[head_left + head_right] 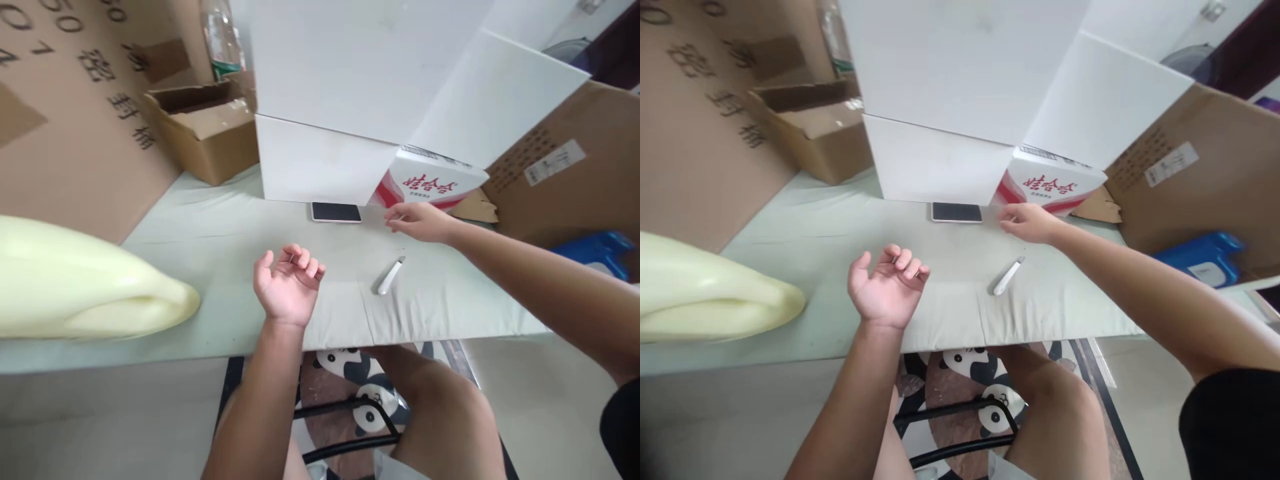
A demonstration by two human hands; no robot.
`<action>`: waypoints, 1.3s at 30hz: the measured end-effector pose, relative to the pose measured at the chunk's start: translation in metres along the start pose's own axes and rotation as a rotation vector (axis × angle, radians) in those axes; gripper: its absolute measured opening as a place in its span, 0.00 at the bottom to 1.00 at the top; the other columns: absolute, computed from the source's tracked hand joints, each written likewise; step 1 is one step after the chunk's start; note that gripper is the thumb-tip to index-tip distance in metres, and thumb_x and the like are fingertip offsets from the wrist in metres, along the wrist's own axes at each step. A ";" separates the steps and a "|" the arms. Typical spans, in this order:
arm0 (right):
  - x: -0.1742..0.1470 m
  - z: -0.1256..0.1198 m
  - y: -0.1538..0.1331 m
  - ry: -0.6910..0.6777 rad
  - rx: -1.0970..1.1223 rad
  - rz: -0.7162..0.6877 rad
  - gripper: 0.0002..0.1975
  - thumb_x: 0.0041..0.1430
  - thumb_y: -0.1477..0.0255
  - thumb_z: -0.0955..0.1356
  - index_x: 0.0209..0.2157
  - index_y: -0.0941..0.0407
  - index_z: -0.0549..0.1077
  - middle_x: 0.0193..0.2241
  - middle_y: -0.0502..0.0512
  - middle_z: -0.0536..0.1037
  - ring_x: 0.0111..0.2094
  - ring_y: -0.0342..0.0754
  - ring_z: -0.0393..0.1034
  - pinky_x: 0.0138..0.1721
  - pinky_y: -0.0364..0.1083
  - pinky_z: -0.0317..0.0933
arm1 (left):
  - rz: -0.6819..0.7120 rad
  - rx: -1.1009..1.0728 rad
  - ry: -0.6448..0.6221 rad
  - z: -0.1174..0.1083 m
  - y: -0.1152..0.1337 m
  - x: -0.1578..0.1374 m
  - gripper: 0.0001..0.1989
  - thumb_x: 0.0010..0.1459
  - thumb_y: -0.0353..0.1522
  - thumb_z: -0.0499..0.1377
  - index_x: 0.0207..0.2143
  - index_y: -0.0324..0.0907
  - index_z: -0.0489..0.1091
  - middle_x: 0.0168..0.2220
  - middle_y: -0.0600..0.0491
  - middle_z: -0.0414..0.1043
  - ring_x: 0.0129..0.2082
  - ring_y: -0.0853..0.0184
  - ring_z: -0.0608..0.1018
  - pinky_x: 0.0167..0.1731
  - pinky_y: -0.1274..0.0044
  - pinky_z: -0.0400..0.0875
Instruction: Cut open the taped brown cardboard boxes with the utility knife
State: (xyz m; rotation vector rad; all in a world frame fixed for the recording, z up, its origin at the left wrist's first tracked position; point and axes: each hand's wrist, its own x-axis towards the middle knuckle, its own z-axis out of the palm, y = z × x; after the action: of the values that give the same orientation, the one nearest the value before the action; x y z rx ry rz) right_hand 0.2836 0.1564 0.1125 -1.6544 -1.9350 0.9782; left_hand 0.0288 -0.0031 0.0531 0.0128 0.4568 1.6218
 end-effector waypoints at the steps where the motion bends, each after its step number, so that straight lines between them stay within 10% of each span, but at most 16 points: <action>1: 0.010 0.026 -0.016 -0.043 0.001 -0.086 0.06 0.54 0.81 0.76 0.30 0.56 0.79 0.25 0.47 0.79 0.26 0.41 0.71 0.26 0.39 0.65 | 0.007 -0.006 0.003 -0.003 0.007 -0.002 0.28 0.70 0.44 0.42 0.25 0.40 0.71 0.22 0.56 0.59 0.18 0.73 0.65 0.28 0.76 0.74; 6: 0.069 0.158 -0.110 -0.207 -0.022 -0.473 0.07 0.49 0.79 0.75 0.29 0.53 0.79 0.25 0.42 0.76 0.28 0.41 0.72 0.46 0.50 0.76 | 0.049 -0.011 0.039 -0.018 0.035 -0.010 0.24 0.68 0.44 0.47 0.24 0.40 0.69 0.21 0.56 0.57 0.19 0.73 0.65 0.29 0.77 0.71; 12: 0.144 0.263 -0.232 -0.127 0.026 -0.623 0.14 0.46 0.85 0.73 0.34 0.55 0.77 0.56 0.52 0.73 0.59 0.52 0.72 0.71 0.58 0.59 | 0.040 0.009 0.131 -0.029 0.050 -0.007 0.21 0.62 0.40 0.48 0.21 0.40 0.69 0.20 0.55 0.57 0.17 0.72 0.61 0.29 0.75 0.66; 17: 0.179 0.293 -0.272 -0.162 0.110 -0.376 0.09 0.52 0.80 0.75 0.27 0.57 0.72 0.27 0.47 0.71 0.40 0.50 0.79 0.56 0.65 0.72 | 0.009 0.015 0.143 -0.030 0.053 -0.009 0.17 0.58 0.40 0.51 0.21 0.41 0.68 0.20 0.55 0.56 0.19 0.72 0.60 0.31 0.74 0.64; 23: 0.153 0.280 -0.247 -0.096 0.235 -0.343 0.07 0.61 0.72 0.71 0.28 0.55 0.74 0.19 0.44 0.64 0.24 0.42 0.72 0.28 0.44 0.70 | 0.057 0.081 0.100 -0.032 0.047 -0.011 0.15 0.55 0.42 0.53 0.22 0.43 0.68 0.20 0.55 0.57 0.21 0.70 0.60 0.32 0.72 0.63; 32: 0.005 0.174 -0.125 0.282 0.687 -0.448 0.10 0.51 0.67 0.68 0.22 0.56 0.78 0.24 0.52 0.75 0.16 0.38 0.59 0.19 0.41 0.45 | 1.056 0.934 0.016 -0.020 0.019 -0.044 0.06 0.54 0.28 0.60 0.26 0.47 0.70 0.30 0.49 0.67 0.35 0.58 0.70 0.44 0.65 0.63; 39: -0.096 0.136 -0.042 0.479 0.730 -0.369 0.09 0.46 0.71 0.69 0.19 0.52 0.82 0.25 0.56 0.80 0.16 0.42 0.61 0.20 0.46 0.48 | 1.242 1.096 0.073 -0.019 0.008 -0.029 0.12 0.61 0.30 0.58 0.43 0.47 0.80 0.51 0.42 0.60 0.53 0.51 0.69 0.58 0.59 0.64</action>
State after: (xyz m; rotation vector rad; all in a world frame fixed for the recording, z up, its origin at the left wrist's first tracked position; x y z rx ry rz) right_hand 0.1797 0.0281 0.0651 -0.9531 -1.2731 0.8829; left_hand 0.0194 -0.0363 0.0457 1.2729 1.5445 2.3065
